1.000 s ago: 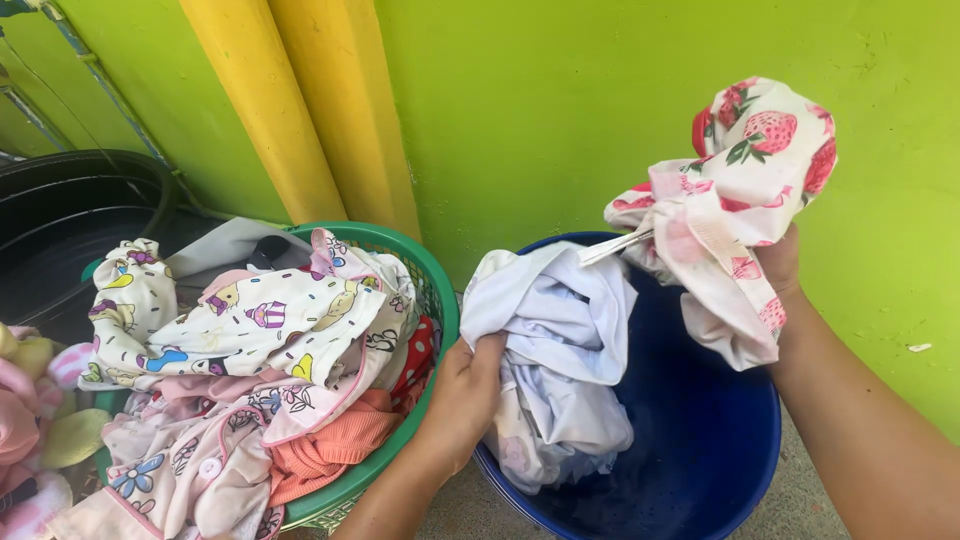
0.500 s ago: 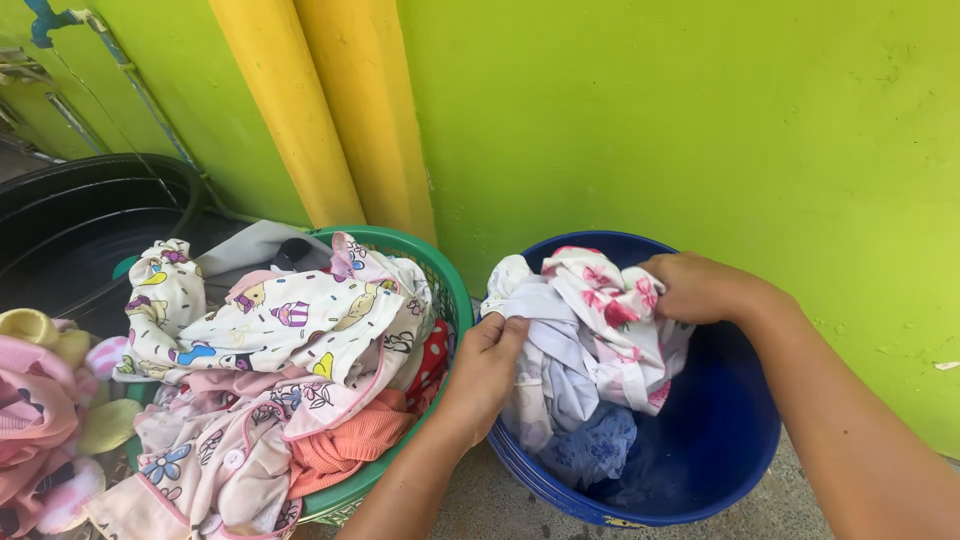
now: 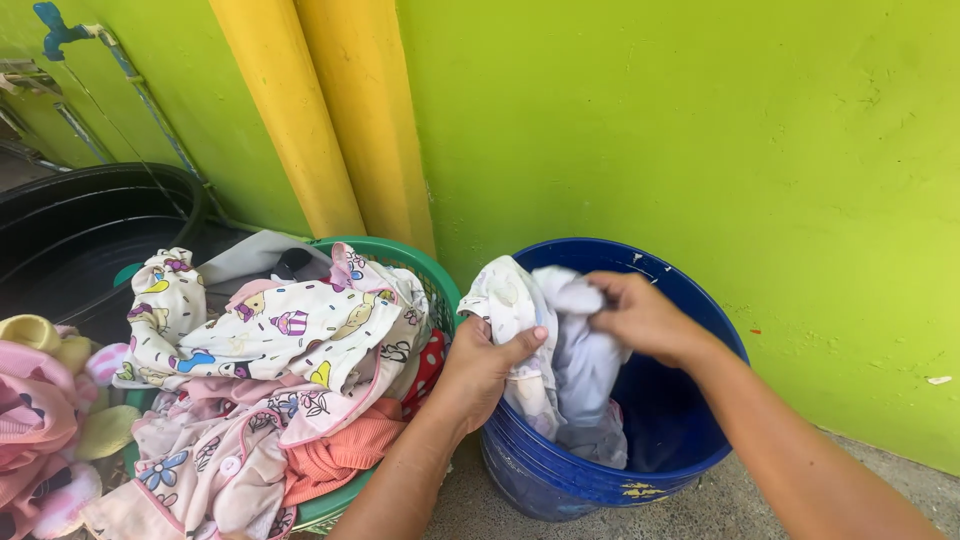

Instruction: Sorting through baskets of laundry and moving items into a bucket.

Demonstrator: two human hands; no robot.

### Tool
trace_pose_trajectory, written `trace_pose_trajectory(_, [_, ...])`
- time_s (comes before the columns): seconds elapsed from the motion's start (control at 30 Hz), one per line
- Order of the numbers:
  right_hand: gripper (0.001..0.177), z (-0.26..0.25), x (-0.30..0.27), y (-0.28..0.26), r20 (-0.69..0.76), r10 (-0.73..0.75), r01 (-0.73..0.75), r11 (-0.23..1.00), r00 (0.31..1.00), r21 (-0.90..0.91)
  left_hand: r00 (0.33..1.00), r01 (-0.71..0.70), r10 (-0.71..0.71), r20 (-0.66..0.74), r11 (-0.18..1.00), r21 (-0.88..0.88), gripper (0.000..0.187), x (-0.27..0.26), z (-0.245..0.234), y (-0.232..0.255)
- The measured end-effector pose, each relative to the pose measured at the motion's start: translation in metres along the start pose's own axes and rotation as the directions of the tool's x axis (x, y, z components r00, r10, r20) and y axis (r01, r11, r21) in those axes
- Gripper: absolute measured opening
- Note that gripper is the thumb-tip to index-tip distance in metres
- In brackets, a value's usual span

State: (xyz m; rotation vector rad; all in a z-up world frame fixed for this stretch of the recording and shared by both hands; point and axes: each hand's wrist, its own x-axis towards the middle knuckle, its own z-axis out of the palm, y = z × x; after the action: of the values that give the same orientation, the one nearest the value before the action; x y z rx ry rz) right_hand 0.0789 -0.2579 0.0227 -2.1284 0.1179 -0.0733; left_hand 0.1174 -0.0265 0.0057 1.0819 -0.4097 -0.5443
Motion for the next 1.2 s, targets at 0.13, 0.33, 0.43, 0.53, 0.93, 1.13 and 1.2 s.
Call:
trace_pose_trajectory(0.13, [0.046,-0.037,0.007,0.039,-0.114,0.115,-0.033,0.832,0.987,0.554,0.997,0.039,-0.051,-0.054,0.978,-0.207,0.041,0.004,-0.005,-0.006])
trace_pose_trajectory(0.33, [0.033,-0.060,-0.006,0.037,-0.229,0.191,0.070,0.603,0.955,0.794,1.000,-0.013,0.003,-0.031,0.950,-0.313,0.040,0.012,-0.012,-0.010])
trace_pose_trajectory(0.43, [0.038,-0.072,-0.015,0.025,-0.271,0.213,0.108,0.563,0.939,0.819,0.996,0.042,-0.065,-0.054,0.933,-0.357,0.045,0.002,-0.004,0.005])
trace_pose_trajectory(0.53, [0.037,-0.086,-0.017,0.028,-0.357,0.166,0.201,0.582,0.919,0.788,0.999,-0.020,0.008,-0.035,0.926,-0.376,0.047,0.006,-0.006,-0.004])
trace_pose_trajectory(0.93, [0.046,-0.073,-0.009,-0.012,-0.329,0.004,0.074,0.972,0.944,0.223,0.908,-0.419,0.047,0.417,0.158,0.894,0.048,-0.058,0.014,0.087])
trace_pose_trajectory(1.13, [0.055,-0.035,-0.008,-0.080,0.047,0.020,0.010,0.825,0.999,-0.565,0.762,-0.060,0.616,0.199,-0.239,0.969,0.062,-0.088,-0.077,0.150])
trace_pose_trajectory(1.2, [0.058,-0.011,-0.006,-0.109,0.263,0.075,0.094,0.812,0.962,-0.576,0.831,0.186,0.550,0.079,-0.408,0.894,0.080,-0.091,-0.128,0.147])
